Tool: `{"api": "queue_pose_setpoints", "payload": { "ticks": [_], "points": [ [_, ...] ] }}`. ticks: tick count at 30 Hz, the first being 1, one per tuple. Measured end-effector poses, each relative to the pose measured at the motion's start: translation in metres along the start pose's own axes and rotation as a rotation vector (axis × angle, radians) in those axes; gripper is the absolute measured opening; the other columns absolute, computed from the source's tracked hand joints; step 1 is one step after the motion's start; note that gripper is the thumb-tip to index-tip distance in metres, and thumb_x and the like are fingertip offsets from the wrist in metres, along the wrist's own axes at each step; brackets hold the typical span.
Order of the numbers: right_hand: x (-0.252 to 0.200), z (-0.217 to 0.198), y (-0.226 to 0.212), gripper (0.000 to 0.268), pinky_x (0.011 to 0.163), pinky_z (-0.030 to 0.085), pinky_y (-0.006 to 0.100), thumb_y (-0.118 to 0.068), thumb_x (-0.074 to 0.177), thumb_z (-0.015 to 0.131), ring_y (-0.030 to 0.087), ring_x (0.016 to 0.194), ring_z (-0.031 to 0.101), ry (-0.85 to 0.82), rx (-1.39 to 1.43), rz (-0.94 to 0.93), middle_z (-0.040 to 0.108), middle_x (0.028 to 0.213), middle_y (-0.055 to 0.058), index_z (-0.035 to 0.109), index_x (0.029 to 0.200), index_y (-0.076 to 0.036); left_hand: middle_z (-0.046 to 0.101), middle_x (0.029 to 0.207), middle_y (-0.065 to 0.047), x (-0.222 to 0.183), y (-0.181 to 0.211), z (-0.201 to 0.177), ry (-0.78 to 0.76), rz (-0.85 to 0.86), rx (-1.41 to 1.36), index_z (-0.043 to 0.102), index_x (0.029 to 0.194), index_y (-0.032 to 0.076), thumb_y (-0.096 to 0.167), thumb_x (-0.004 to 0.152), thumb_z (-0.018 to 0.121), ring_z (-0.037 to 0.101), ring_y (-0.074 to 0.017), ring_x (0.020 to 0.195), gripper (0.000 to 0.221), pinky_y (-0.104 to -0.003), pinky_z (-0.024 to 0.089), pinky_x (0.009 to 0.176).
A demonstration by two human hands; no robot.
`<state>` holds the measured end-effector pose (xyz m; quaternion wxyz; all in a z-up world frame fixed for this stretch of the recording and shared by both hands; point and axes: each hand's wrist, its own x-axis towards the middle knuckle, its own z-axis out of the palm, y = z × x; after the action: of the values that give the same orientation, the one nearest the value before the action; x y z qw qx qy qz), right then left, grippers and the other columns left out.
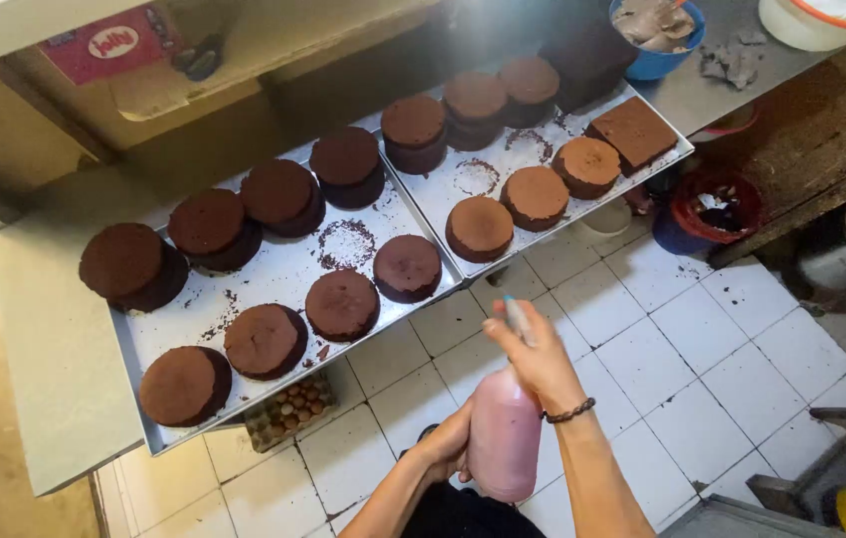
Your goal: The person stirs chocolate frosting in a bowl with a spatula, sprays the cake layers with liquid from a spray bottle, spreads frosting onto the tops of round and square cake layers, and places additional cake layers on top to assemble layered cakes on metal trays.
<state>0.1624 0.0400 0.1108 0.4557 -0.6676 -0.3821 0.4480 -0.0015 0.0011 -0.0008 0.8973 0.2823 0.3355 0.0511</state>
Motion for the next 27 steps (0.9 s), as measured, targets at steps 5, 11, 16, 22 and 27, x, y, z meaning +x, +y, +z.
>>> {"api": "queue_pose_setpoints", "payload": {
  "ticks": [5, 11, 16, 22, 27],
  "points": [
    [0.003, 0.005, 0.003, 0.022, 0.057, 0.053, 0.034, -0.015, 0.090, 0.074, 0.017, 0.059, 0.056, 0.028, 0.113, 0.124, 0.060, 0.073, 0.009, 0.064, 0.103, 0.001, 0.060, 0.058, 0.001, 0.000, 0.009, -0.005, 0.041, -0.055, -0.035, 0.063, 0.119, 0.012, 0.074, 0.105, 0.029, 0.051, -0.0101, 0.036, 0.072, -0.025, 0.036, 0.030],
    [0.018, -0.011, 0.020, 0.016, 0.062, 0.052, 0.030, -0.012, 0.091, 0.070, 0.013, 0.066, 0.062, 0.076, 0.210, -0.034, 0.064, 0.077, 0.005, 0.065, 0.101, 0.001, 0.055, 0.052, 0.001, 0.012, 0.021, -0.003, -0.005, -0.043, 0.034, 0.063, 0.119, 0.014, 0.077, 0.103, 0.025, 0.049, -0.0091, 0.033, 0.075, -0.023, 0.035, 0.029],
    [0.027, -0.031, 0.000, 0.017, 0.072, 0.048, 0.025, -0.012, 0.092, 0.072, 0.004, 0.080, 0.057, 0.055, 0.020, -0.078, 0.065, 0.090, -0.004, 0.067, 0.107, -0.006, 0.056, 0.055, 0.003, 0.031, 0.028, 0.005, -0.027, -0.018, 0.011, 0.063, 0.122, 0.016, 0.074, 0.105, 0.026, 0.049, -0.0081, 0.034, 0.071, -0.023, 0.034, 0.029],
    [0.032, -0.050, -0.002, 0.016, 0.057, 0.050, 0.033, -0.015, 0.094, 0.070, 0.015, 0.057, 0.054, -0.002, 0.169, 0.072, 0.056, 0.068, 0.007, 0.061, 0.097, -0.002, 0.056, 0.055, 0.002, 0.049, 0.027, 0.026, 0.012, 0.016, -0.021, 0.062, 0.121, 0.011, 0.074, 0.107, 0.026, 0.050, -0.0089, 0.035, 0.074, -0.023, 0.035, 0.029],
    [0.033, -0.067, -0.004, 0.016, 0.066, 0.049, 0.024, -0.017, 0.094, 0.068, 0.007, 0.072, 0.061, -0.151, 0.049, -0.064, 0.066, 0.081, 0.002, 0.065, 0.104, -0.005, 0.059, 0.057, 0.001, 0.051, 0.022, 0.054, 0.137, 0.079, -0.034, 0.062, 0.127, 0.017, 0.071, 0.103, 0.029, 0.051, -0.0103, 0.036, 0.068, -0.025, 0.035, 0.030]
  ]
}}
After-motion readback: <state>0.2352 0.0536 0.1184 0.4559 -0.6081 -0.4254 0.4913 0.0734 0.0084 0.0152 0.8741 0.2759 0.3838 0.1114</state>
